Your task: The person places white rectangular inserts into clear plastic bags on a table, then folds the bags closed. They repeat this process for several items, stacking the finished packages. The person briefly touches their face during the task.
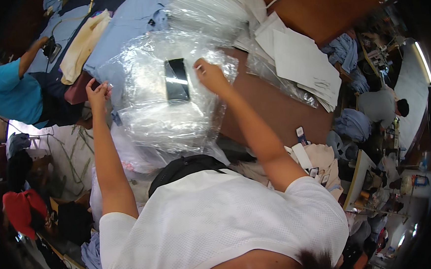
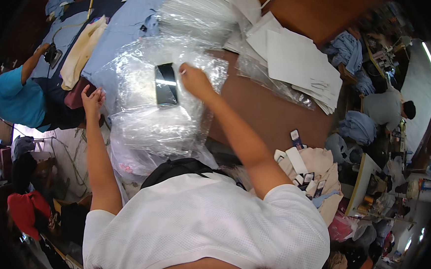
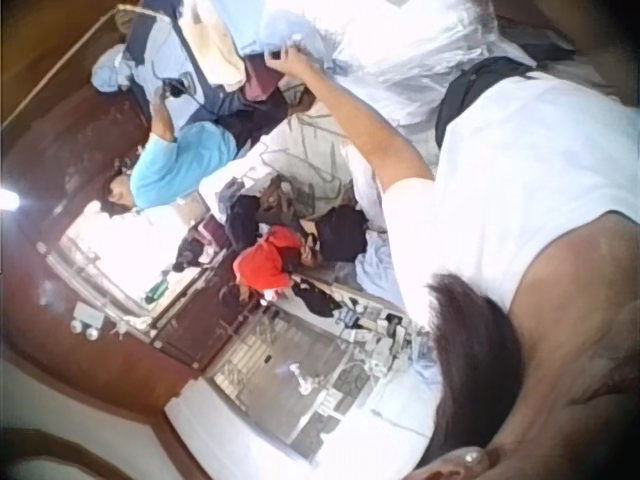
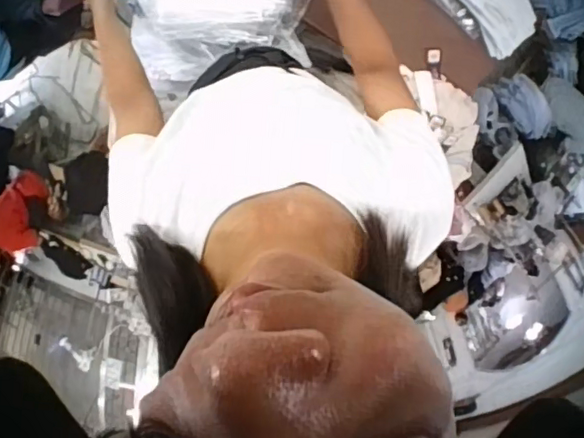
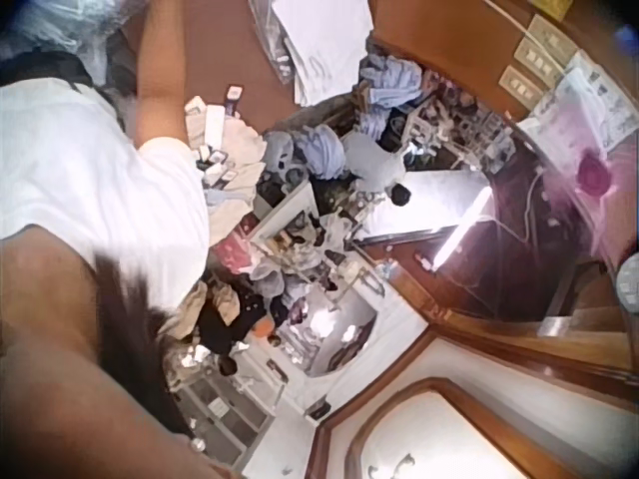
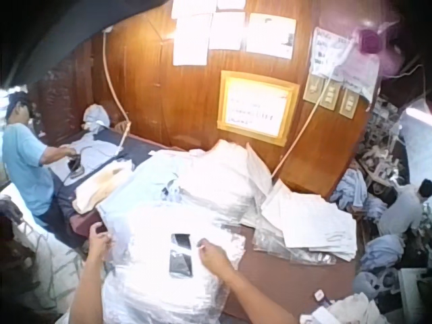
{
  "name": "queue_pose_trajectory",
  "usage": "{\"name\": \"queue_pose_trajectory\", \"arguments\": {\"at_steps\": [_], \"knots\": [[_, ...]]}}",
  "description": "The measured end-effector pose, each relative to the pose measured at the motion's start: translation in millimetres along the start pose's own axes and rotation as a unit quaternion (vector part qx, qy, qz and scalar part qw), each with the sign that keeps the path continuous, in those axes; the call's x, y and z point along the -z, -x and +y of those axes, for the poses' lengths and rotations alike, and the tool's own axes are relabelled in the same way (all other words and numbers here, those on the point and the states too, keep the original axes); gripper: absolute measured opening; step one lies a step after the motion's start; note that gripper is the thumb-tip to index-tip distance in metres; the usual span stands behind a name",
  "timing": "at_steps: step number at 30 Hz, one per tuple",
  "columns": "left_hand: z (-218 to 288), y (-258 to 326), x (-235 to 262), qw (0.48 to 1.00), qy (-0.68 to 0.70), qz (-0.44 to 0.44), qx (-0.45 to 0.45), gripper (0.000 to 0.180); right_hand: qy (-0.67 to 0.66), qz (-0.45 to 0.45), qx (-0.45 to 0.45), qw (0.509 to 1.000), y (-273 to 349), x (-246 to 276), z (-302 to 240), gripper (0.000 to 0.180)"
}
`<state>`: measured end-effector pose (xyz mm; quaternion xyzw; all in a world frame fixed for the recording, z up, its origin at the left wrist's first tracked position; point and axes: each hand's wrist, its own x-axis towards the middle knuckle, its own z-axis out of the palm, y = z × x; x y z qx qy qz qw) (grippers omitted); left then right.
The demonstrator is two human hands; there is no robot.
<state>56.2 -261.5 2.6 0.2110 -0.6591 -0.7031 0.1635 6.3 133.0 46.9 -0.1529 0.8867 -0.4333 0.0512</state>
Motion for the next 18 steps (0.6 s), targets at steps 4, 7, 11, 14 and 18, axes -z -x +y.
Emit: {"name": "queue_pose_trajectory", "arguments": {"at_steps": [4, 7, 11, 14, 18], "knots": [[-8, -8, 40, 0.994, 0.049, -0.020, -0.097, 0.027, 0.215, 0.022, -0.111, 0.970, -9, -85, -41, 0.048], [17, 15, 20, 0.998, -0.043, -0.029, -0.022, 0.027, 0.179, 0.023, -0.135, 0.974, -24, -116, 1, 0.079], [-4, 19, 0, 0.977, -0.143, -0.092, -0.131, 0.065, 0.195, 0.051, -0.108, 0.973, -36, -111, 41, 0.103], [-28, 19, -11, 0.984, -0.045, -0.104, -0.135, 0.078, 0.151, 0.018, -0.235, 0.960, -37, -93, -4, 0.106], [-17, 24, -29, 0.982, -0.068, -0.148, -0.091, 0.082, 0.028, 0.060, -0.241, 0.968, -46, -98, 2, 0.097]]}}
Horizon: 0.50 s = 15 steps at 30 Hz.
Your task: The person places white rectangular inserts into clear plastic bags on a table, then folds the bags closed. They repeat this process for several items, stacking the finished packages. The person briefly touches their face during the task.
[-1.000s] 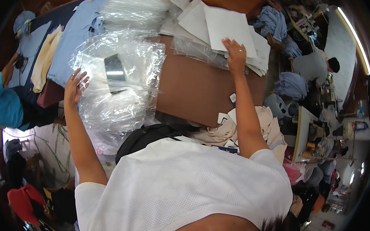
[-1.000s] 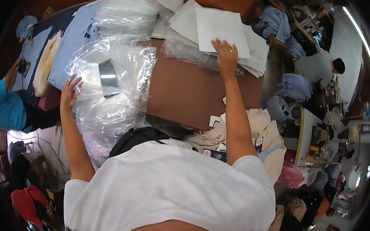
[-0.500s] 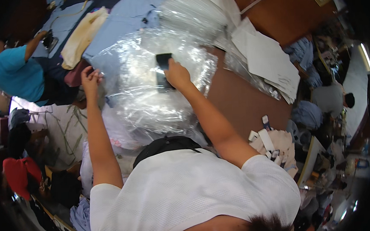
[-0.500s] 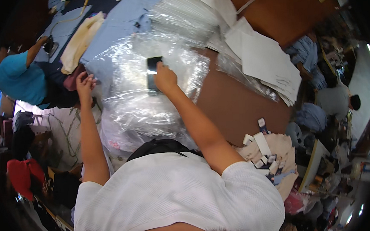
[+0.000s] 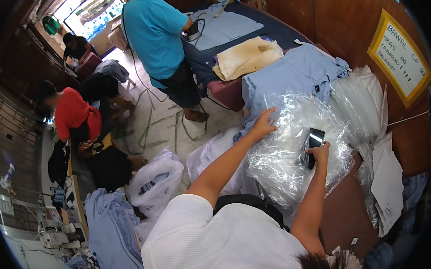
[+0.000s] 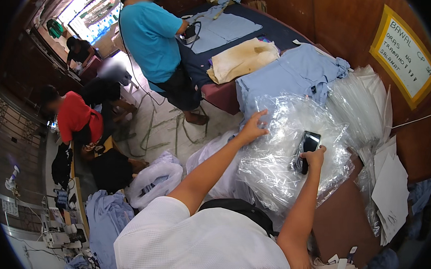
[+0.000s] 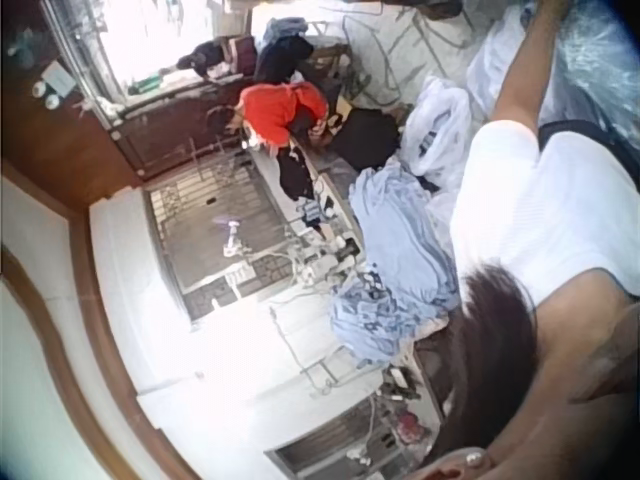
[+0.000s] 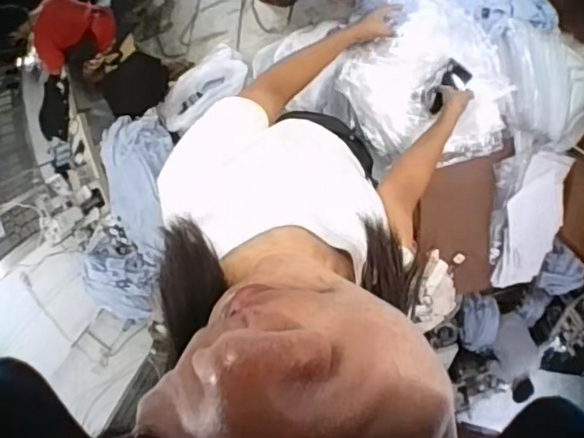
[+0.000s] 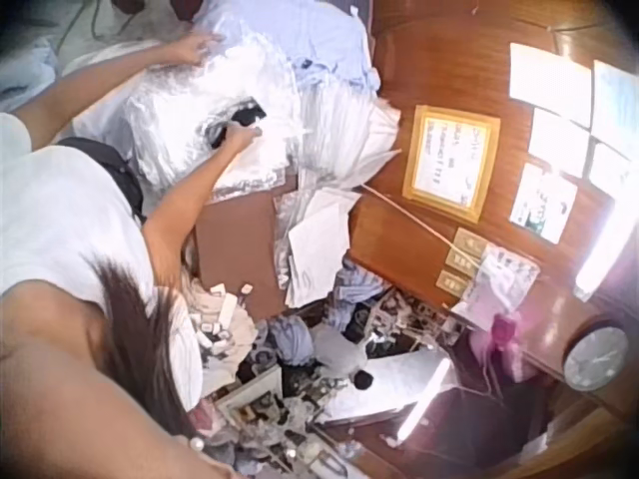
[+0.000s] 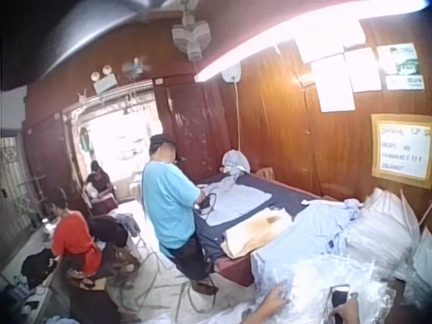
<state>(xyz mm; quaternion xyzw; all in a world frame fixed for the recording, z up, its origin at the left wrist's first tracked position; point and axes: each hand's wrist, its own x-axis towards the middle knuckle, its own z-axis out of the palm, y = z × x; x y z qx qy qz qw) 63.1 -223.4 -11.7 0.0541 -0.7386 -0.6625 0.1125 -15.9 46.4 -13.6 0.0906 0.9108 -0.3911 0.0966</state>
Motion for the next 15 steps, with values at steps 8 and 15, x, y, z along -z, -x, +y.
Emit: {"name": "queue_pose_trajectory", "arguments": {"at_steps": [8, 15], "knots": [[1, -10, -1, 0.998, 0.004, -0.045, -0.039, 0.079, -0.354, -0.097, -0.004, 0.930, -7, 20, 25, 0.023], [17, -39, -27, 0.988, -0.022, -0.152, -0.030, 0.076, -0.564, 0.244, 0.169, 0.771, 48, 110, 0, 0.026]]}}
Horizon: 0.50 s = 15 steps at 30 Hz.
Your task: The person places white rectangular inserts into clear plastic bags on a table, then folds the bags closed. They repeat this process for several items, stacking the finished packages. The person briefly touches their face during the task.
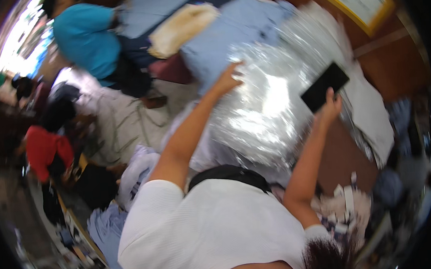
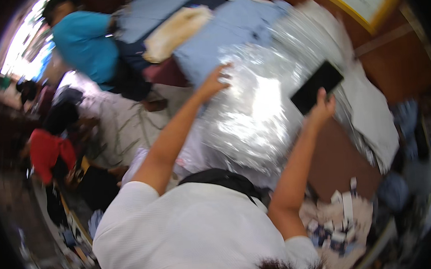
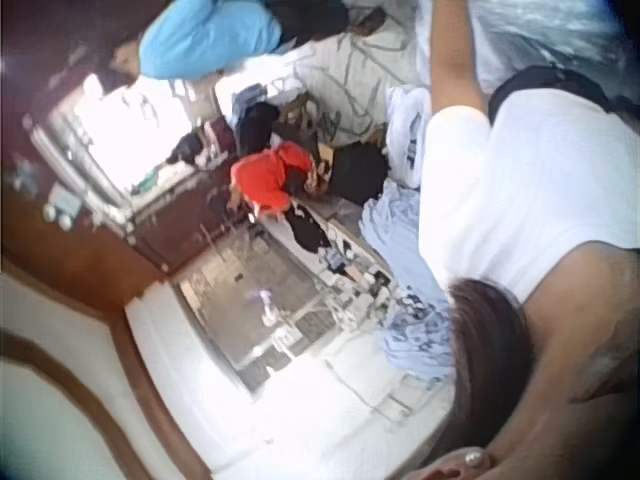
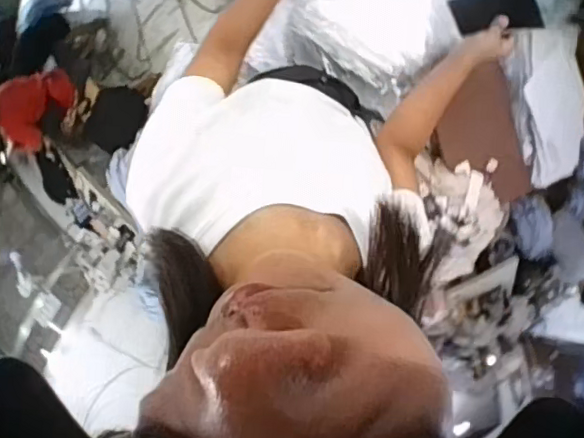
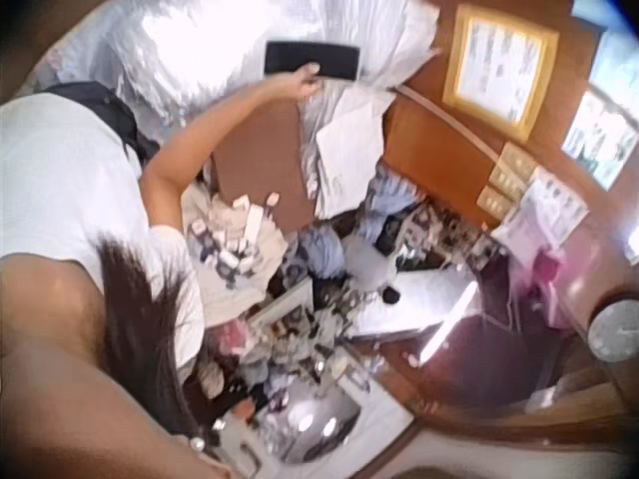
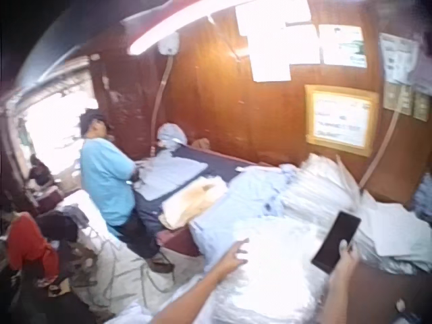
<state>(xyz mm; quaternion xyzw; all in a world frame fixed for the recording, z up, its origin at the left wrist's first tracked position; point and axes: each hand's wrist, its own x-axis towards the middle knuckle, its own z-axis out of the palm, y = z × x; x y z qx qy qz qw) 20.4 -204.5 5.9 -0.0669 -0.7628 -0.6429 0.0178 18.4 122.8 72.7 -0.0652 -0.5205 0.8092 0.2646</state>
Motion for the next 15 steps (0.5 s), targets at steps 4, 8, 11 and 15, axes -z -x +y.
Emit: {"name": "queue_pose_trajectory", "arguments": {"at_steps": [4, 8, 11, 15], "knots": [[5, -21, -25, 0.996, -0.085, -0.027, -0.002, 0.080, -0.002, -0.084, -0.059, 0.995, 0, 12, -16, 0.019], [-14, -47, -40, 0.977, -0.203, -0.005, -0.059, 0.081, 0.235, -0.128, -0.206, 0.941, 28, 8, 48, 0.046], [-15, -53, -40, 0.934, -0.348, 0.020, -0.076, 0.080, 0.340, -0.151, -0.170, 0.913, 56, 8, 102, 0.062], [47, -38, -61, 0.865, -0.470, 0.165, -0.068, 0.064, 0.372, -0.229, -0.084, 0.896, 53, 18, 70, 0.057]]}}
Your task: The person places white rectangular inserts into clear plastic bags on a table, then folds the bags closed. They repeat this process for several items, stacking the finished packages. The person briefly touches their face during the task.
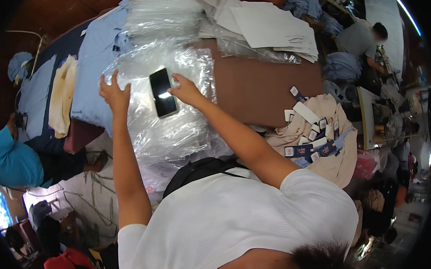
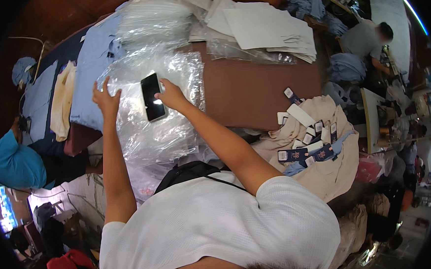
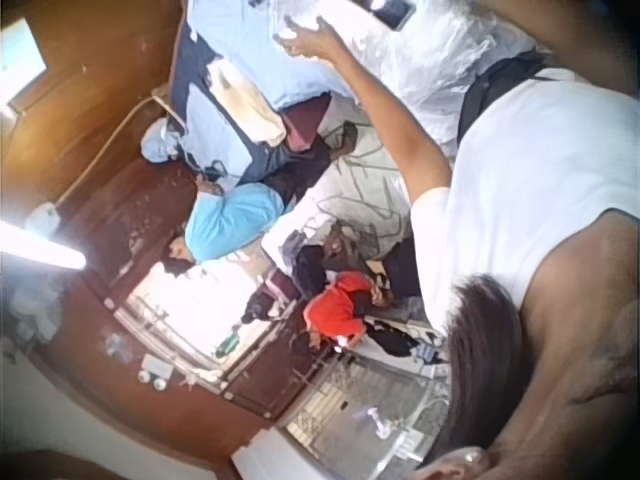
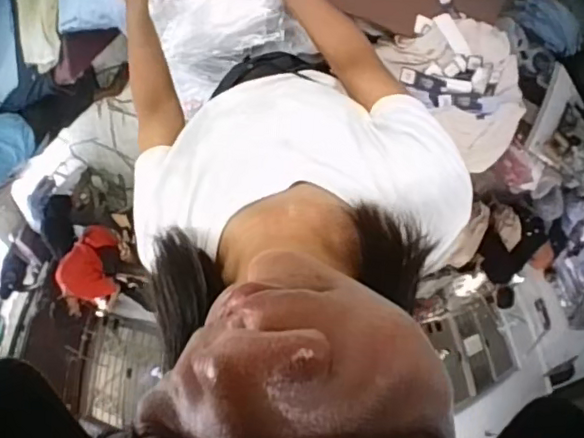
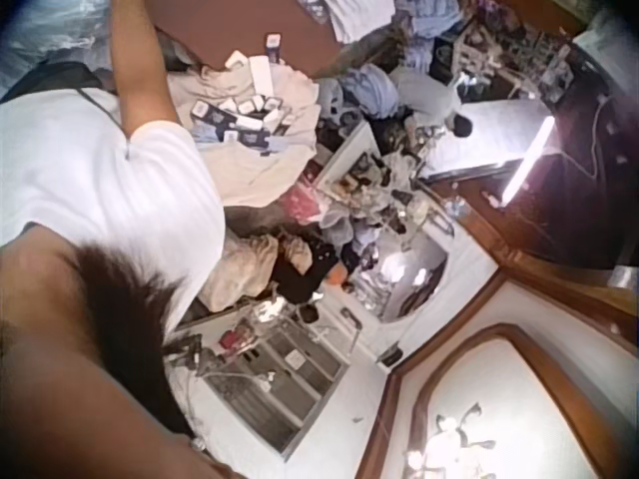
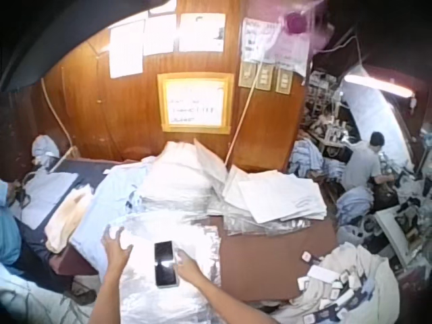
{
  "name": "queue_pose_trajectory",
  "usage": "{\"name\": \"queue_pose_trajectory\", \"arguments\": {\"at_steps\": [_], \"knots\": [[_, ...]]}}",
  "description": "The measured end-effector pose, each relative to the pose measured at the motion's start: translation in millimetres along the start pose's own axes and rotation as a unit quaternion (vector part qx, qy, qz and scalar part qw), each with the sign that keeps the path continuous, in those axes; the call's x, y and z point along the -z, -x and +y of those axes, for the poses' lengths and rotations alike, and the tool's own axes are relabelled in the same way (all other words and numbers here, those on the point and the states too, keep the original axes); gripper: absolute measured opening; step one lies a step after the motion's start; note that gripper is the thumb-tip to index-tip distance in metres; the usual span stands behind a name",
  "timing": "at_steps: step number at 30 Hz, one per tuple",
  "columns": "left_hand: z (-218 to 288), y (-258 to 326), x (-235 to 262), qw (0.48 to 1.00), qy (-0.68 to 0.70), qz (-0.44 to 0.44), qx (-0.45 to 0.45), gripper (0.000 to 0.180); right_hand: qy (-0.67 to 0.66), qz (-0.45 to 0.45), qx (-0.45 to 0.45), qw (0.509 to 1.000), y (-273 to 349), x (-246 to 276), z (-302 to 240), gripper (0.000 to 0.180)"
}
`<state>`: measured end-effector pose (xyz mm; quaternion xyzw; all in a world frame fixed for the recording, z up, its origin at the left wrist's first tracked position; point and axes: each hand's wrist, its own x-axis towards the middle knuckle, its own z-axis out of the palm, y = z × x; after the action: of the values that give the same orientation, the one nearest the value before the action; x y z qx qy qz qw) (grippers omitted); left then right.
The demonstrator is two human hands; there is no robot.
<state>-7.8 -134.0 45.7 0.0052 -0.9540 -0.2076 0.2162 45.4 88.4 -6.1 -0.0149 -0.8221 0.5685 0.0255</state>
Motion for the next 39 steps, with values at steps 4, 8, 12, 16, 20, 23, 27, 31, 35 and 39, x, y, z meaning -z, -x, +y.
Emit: {"name": "queue_pose_trajectory", "arguments": {"at_steps": [4, 8, 12, 16, 20, 23, 27, 31, 35, 39], "knots": [[123, 17, 108, 0.920, 0.374, 0.000, -0.118, 0.032, 0.258, 0.160, 0.197, 0.932, -24, 101, -4, 0.031], [234, 92, 216, 0.767, 0.627, -0.016, -0.140, 0.051, 0.443, 0.230, 0.123, 0.858, -62, 172, 39, 0.031], [290, 140, 245, 0.660, 0.745, 0.004, -0.092, 0.025, 0.584, 0.172, 0.118, 0.784, -71, 221, 77, 0.027], [319, 162, 253, 0.585, 0.805, -0.028, -0.097, 0.014, 0.569, 0.160, 0.174, 0.788, -65, 237, 74, 0.023], [339, 155, 252, 0.538, 0.827, -0.121, -0.108, 0.012, 0.563, 0.193, 0.193, 0.780, -65, 262, 103, 0.018], [353, 154, 256, 0.516, 0.827, -0.181, -0.126, 0.011, 0.550, 0.180, 0.203, 0.790, -62, 274, 93, 0.014], [365, 147, 258, 0.498, 0.818, -0.251, -0.140, 0.010, 0.512, 0.176, 0.229, 0.809, -18, 269, 83, 0.013], [384, 156, 247, 0.507, 0.827, -0.216, -0.108, 0.012, 0.431, 0.108, 0.234, 0.865, 29, 273, 82, 0.019], [366, 115, 156, 0.657, 0.646, -0.154, -0.357, 0.036, 0.424, 0.130, 0.219, 0.869, 19, 310, 91, 0.033], [346, 93, -16, 0.882, 0.248, -0.154, -0.371, 0.066, 0.545, 0.179, 0.169, 0.801, -35, 342, 116, 0.040]]}}
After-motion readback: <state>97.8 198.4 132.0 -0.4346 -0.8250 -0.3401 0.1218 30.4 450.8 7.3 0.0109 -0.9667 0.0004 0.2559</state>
